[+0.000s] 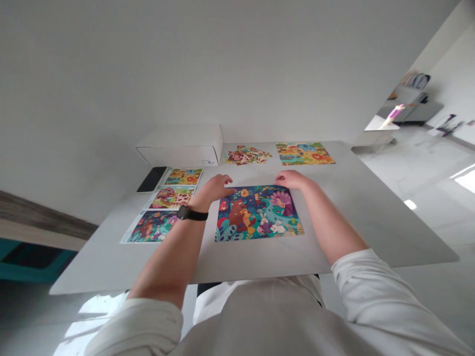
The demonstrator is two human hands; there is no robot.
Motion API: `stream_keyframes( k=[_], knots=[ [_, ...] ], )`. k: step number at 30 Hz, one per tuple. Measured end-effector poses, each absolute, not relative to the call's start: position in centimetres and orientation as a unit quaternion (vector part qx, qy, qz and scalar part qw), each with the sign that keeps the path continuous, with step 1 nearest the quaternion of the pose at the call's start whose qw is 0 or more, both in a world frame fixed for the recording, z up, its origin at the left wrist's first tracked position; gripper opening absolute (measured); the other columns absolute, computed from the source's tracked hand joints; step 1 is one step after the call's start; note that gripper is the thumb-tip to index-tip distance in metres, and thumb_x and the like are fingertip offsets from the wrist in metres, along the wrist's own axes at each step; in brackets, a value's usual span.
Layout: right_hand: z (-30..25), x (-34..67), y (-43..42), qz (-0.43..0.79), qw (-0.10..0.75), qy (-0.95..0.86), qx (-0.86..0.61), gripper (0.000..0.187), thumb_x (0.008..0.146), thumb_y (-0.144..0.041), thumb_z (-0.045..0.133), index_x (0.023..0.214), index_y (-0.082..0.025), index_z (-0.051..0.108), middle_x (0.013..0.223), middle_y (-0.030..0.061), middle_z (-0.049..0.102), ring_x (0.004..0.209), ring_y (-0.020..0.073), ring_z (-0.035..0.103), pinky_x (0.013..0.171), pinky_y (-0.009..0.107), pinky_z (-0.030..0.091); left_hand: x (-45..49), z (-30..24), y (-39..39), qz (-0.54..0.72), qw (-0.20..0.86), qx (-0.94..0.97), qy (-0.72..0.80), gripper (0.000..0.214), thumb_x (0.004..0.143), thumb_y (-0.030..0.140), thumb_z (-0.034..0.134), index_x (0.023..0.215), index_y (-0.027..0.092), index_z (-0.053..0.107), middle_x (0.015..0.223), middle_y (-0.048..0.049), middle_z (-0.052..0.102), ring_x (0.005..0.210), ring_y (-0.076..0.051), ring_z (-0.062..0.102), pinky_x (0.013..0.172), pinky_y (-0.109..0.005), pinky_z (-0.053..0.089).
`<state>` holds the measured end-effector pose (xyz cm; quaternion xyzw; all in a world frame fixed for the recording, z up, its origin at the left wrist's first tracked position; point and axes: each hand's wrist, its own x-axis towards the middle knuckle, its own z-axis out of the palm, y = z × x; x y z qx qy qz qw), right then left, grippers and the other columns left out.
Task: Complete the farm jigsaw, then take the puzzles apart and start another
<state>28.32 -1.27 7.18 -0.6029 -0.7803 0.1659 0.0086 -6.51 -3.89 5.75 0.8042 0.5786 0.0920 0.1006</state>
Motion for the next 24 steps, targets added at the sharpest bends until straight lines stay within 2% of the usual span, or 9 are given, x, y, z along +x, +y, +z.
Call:
stream_keyframes(
  k=[6,10,13,16,20,24],
  knots=[
    [5.2,27.5,0.4,0.146,-0.007,-0.79,-0.595,0.027,0.099,-0.046,0.069,0.098,-0.024,0.084,0.106,0.0089,0.084,0.093,0.0231,0.074,0.075,0.028,0.046,-3.3,4.7,-1.3,0.009,0.109,0.795,0.596,0.043,0.097,0.055,0.061,0.107,0.018,0.081,0.113,-0.016,0.08,0.103,-0.029,0.075,0.087,-0.032,0.054],
    [4.4,27.5,0.8,0.14,0.007,-0.798,-0.586,0.031,0.101,-0.047,0.064,0.089,-0.024,0.081,0.095,0.0074,0.082,0.083,0.0201,0.069,0.069,0.027,0.04,-3.1,4.0,-1.8,0.029,0.096,0.779,0.619,0.044,0.101,0.055,0.054,0.11,0.019,0.078,0.114,-0.0145,0.08,0.103,-0.027,0.075,0.085,-0.032,0.053],
    [4.2,27.7,1.0,0.159,0.005,-0.807,-0.569,0.042,0.101,-0.052,0.06,0.076,-0.022,0.076,0.076,0.005,0.075,0.071,0.018,0.061,0.064,0.029,0.035,-3.2,3.7,-1.9,0.039,0.096,0.782,0.614,0.045,0.104,0.056,0.05,0.11,0.02,0.077,0.113,-0.0128,0.08,0.103,-0.026,0.074,0.086,-0.031,0.052],
    [4.2,28.0,1.0,0.183,0.005,-0.814,-0.552,0.05,0.098,-0.06,0.057,0.07,-0.022,0.072,0.065,0.0014,0.067,0.063,0.0162,0.054,0.061,0.028,0.033,-3.0,3.6,-1.8,0.045,0.089,0.791,0.603,0.049,0.104,0.059,0.049,0.102,0.02,0.078,0.111,-0.0136,0.079,0.104,-0.027,0.073,0.087,-0.032,0.052],
    [4.3,27.9,0.8,0.226,0.02,-0.81,-0.541,0.052,0.093,-0.069,0.06,0.075,-0.021,0.072,0.07,0.0016,0.07,0.066,0.016,0.055,0.061,0.027,0.035,-2.6,3.8,-2.0,0.06,0.107,0.786,0.606,0.05,0.103,0.06,0.051,0.094,0.018,0.077,0.102,-0.0148,0.078,0.096,-0.027,0.073,0.081,-0.032,0.05],
    [4.2,27.5,0.7,0.253,0.025,-0.808,-0.531,0.041,0.09,-0.062,0.068,0.082,-0.022,0.076,0.078,0.0021,0.076,0.07,0.017,0.06,0.064,0.027,0.039,-2.3,3.8,-2.6,0.069,0.128,0.777,0.613,0.047,0.103,0.061,0.052,0.101,0.02,0.075,0.097,-0.0119,0.079,0.087,-0.026,0.072,0.071,-0.032,0.045]
  ],
)
